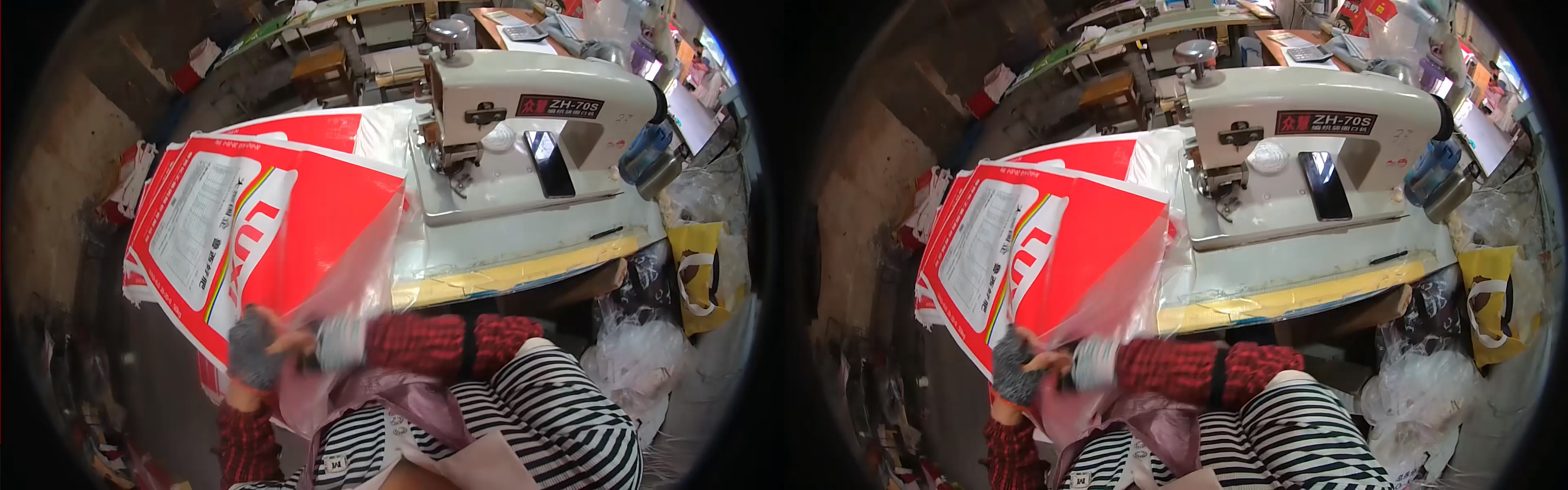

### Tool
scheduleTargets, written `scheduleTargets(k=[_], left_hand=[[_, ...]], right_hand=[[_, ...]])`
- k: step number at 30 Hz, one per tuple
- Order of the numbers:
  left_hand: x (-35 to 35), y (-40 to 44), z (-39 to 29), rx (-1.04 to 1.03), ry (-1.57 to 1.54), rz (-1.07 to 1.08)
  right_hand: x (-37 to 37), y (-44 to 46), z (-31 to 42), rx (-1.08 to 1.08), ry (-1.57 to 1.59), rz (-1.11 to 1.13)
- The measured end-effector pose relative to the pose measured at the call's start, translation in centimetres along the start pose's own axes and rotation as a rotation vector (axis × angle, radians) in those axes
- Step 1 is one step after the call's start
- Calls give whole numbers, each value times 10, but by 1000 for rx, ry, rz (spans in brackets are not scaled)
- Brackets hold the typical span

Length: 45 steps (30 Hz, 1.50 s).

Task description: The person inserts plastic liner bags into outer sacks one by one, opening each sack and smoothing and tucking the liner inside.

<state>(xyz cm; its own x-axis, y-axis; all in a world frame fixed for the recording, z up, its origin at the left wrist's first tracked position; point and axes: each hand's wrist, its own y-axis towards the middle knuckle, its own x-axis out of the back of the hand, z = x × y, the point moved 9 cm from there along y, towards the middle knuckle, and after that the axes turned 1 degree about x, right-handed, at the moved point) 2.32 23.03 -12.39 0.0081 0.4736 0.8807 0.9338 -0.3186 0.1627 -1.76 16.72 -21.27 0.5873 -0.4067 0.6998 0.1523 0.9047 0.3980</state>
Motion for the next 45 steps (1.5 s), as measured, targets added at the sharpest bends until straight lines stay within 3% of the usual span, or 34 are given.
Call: scheduleTargets(k=[2,4,5,6,7,9,10,12,14,15,17,19,20,21,23,24,25,26,28,29,32,33,35,37,42,43,45], left_hand=[[28,-17,3,40,91,-5],[69,-32,13,183,20,-335],[72,-31,10,185,18,-342],[80,-30,6,173,20,-442],[89,-30,1,162,21,-541],[95,-24,0,192,14,-544],[100,-24,4,214,12,-581],[105,-25,4,246,2,-625],[105,-26,5,247,-12,-644],[106,-27,6,240,-26,-663],[107,-31,13,253,-66,-673],[108,-34,15,270,-105,-689],[112,-38,16,323,-126,-715],[115,-43,16,375,-146,-738],[118,-51,9,343,-98,-739],[115,-58,12,307,-70,-712],[111,-65,17,264,-45,-687],[103,-77,28,244,33,-630],[83,-75,7,247,316,-514],[75,-76,-2,215,421,-447],[63,-93,-9,141,392,-433],[65,-98,-9,133,384,-449],[67,-105,-18,52,227,-405],[73,-105,-25,99,253,-413],[145,-103,-113,-149,877,-1037],[128,-100,-118,-145,877,-1039],[28,-52,-104,-216,386,-531]], right_hand=[[106,-58,-48,-504,-233,-354],[132,-125,-138,-737,-1061,-335],[158,-147,-157,-893,-1409,-303],[153,-158,-168,-886,-1417,-302],[180,-167,-130,-854,-1108,-692],[211,-198,-75,-702,-391,-1357],[214,-208,-65,-722,-420,-1460],[248,-195,3,-729,-619,-1436],[267,-193,19,-558,-882,-1463],[272,-186,22,-544,-1009,-1368],[260,-160,-4,-705,-548,-951],[191,-134,-76,-650,-461,-822],[178,-100,-7,-577,-727,-653],[150,-90,-35,-671,-474,-366],[155,-100,-58,-590,-564,-501],[147,-121,-62,-494,-1200,-406],[179,-161,-156,-646,-628,-922],[198,-154,-134,-634,-646,-926],[270,-162,-69,-922,-645,-1076],[285,-159,-64,-821,-742,-1152],[321,-132,-66,-770,-854,-1055],[325,-109,-40,-626,-1093,-1015],[324,-77,-33,-434,-952,-863],[302,-57,-77,-598,-775,-475],[270,-29,-28,-511,-831,-507],[259,-27,-26,-541,-815,-514],[238,-29,-18,-549,-813,-544]])
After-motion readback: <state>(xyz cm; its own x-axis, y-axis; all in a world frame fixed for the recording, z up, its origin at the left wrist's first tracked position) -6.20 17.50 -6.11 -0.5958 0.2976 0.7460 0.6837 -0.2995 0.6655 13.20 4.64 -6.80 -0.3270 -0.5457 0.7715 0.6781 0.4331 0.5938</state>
